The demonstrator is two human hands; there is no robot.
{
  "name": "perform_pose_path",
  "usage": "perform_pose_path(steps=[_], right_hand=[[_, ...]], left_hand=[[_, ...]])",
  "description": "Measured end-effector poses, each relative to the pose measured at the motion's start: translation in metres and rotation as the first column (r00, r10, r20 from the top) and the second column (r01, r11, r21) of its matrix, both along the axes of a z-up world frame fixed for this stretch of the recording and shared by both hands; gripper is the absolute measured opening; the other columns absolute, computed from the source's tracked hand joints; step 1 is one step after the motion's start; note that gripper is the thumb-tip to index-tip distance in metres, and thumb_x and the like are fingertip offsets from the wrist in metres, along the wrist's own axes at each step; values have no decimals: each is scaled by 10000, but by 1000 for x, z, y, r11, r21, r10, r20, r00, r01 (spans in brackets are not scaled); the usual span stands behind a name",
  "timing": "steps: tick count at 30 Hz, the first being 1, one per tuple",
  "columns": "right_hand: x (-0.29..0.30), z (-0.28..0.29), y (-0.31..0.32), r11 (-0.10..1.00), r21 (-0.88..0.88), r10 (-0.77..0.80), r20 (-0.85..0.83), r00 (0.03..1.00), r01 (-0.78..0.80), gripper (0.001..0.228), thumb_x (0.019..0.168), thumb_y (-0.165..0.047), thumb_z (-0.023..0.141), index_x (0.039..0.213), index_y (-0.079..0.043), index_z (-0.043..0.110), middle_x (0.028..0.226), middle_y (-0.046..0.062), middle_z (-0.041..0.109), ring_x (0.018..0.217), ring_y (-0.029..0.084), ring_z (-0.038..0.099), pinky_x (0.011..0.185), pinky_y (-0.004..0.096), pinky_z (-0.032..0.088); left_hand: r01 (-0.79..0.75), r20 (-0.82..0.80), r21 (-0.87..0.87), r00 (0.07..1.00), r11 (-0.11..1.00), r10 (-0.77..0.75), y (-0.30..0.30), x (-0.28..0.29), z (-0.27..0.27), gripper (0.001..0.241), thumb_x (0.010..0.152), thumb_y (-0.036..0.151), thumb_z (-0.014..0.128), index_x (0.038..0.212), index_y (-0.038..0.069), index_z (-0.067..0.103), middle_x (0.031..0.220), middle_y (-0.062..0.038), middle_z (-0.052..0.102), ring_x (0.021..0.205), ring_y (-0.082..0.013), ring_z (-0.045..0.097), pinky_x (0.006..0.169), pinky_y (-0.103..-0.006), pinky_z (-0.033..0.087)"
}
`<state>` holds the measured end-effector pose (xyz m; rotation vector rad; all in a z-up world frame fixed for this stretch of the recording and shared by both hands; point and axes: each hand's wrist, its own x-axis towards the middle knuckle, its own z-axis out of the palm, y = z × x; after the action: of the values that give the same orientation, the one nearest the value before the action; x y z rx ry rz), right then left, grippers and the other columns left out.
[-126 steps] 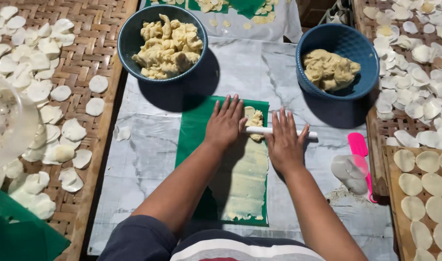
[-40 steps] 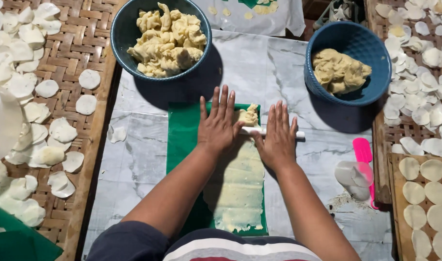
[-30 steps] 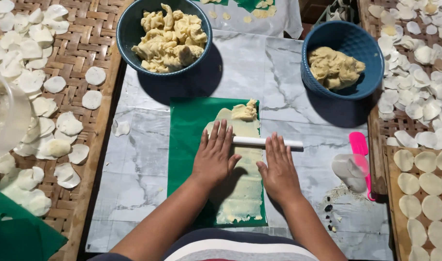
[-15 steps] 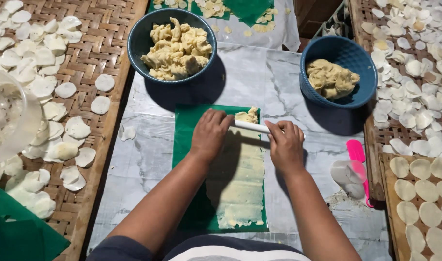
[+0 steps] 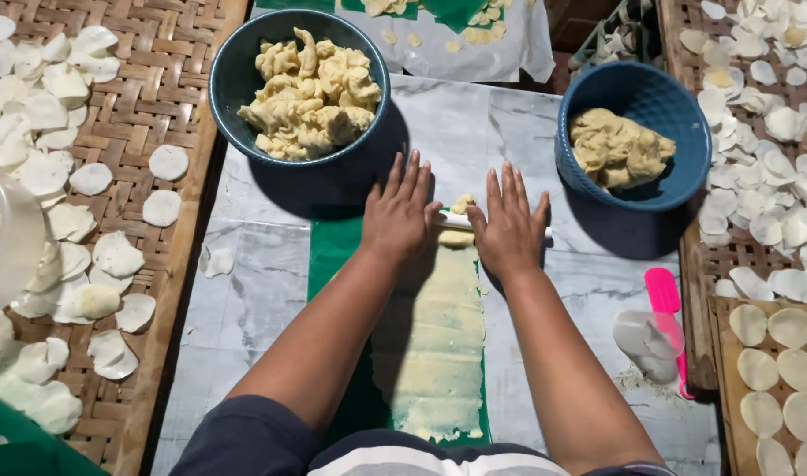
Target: Rolling out small portions of dough into thin sheets using a rolling pin on a mat
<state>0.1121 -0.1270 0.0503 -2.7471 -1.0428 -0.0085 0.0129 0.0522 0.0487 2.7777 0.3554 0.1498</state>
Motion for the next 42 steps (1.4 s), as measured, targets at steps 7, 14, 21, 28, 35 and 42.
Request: perform_pose_path(steps=[7, 14, 21, 28, 35, 42], right_hand=[[13, -40, -52, 949, 255, 181, 45, 983, -186, 310, 930, -441, 679, 1198, -285, 677, 1074, -47, 549, 1051, 240, 578, 926, 454, 438], [-22, -17, -63, 933, 252, 231, 135, 964, -258, 358, 929, -309, 680, 1278, -232, 686, 1072, -9, 578, 1047, 248, 604, 989, 456, 438], [-84, -19, -60, 986, 30, 165, 51, 985, -167, 843, 998, -492, 437, 1614, 20, 176, 1719, 204, 91, 1597, 343, 22, 1148, 756, -80], [-74, -20, 19, 986, 8, 163, 152, 975, -166, 913, 1009, -567, 425, 1610, 73, 174, 1704, 265, 80, 1594, 365, 34, 1146, 751, -32], [-26, -7, 75, 995, -95, -17, -29, 999, 14, 765, 1058, -564, 280, 1652, -113, 113, 1716, 145, -24, 1572, 333, -50, 1101, 795, -59], [-57, -17, 41, 981, -133, 133, -50, 990, -139, 738, 1043, -518, 326, 1657, -182, 95, 1724, 90, -88, 1564, 328, -139, 1102, 763, -136]], left_hand=[[258, 374, -31, 899, 966, -228, 25, -22, -43, 338, 907, 228, 712, 1238, 163, 721, 1525, -137, 533, 1465, -414, 421, 1163, -524, 400], [-41, 552, 349, 816, 936, -170, -14, -56, -12, 267, 978, 176, 646, 1243, 171, 672, 1358, -122, 632, 1370, -352, 549, 1171, -502, 416], [134, 127, -82, 984, 988, -123, -120, -154, -15, 720, 1015, 382, 442, 1575, -44, 293, 1677, -259, 211, 1568, -391, 152, 1224, -572, 90], [174, 96, -55, 981, 983, -168, -119, -159, -14, 688, 1027, 360, 416, 1536, -93, 329, 1638, -258, 311, 1561, -357, 199, 1229, -560, 77], [172, 98, -44, 981, 984, -167, -119, -160, -15, 682, 1038, 364, 385, 1572, -51, 296, 1681, -218, 239, 1578, -326, 147, 1238, -545, 43], [177, 134, -491, 983, 853, -127, -101, -163, 10, 726, 1070, 421, 276, 1597, -56, 130, 1693, -274, 105, 1585, -370, 65, 1247, -525, 11]])
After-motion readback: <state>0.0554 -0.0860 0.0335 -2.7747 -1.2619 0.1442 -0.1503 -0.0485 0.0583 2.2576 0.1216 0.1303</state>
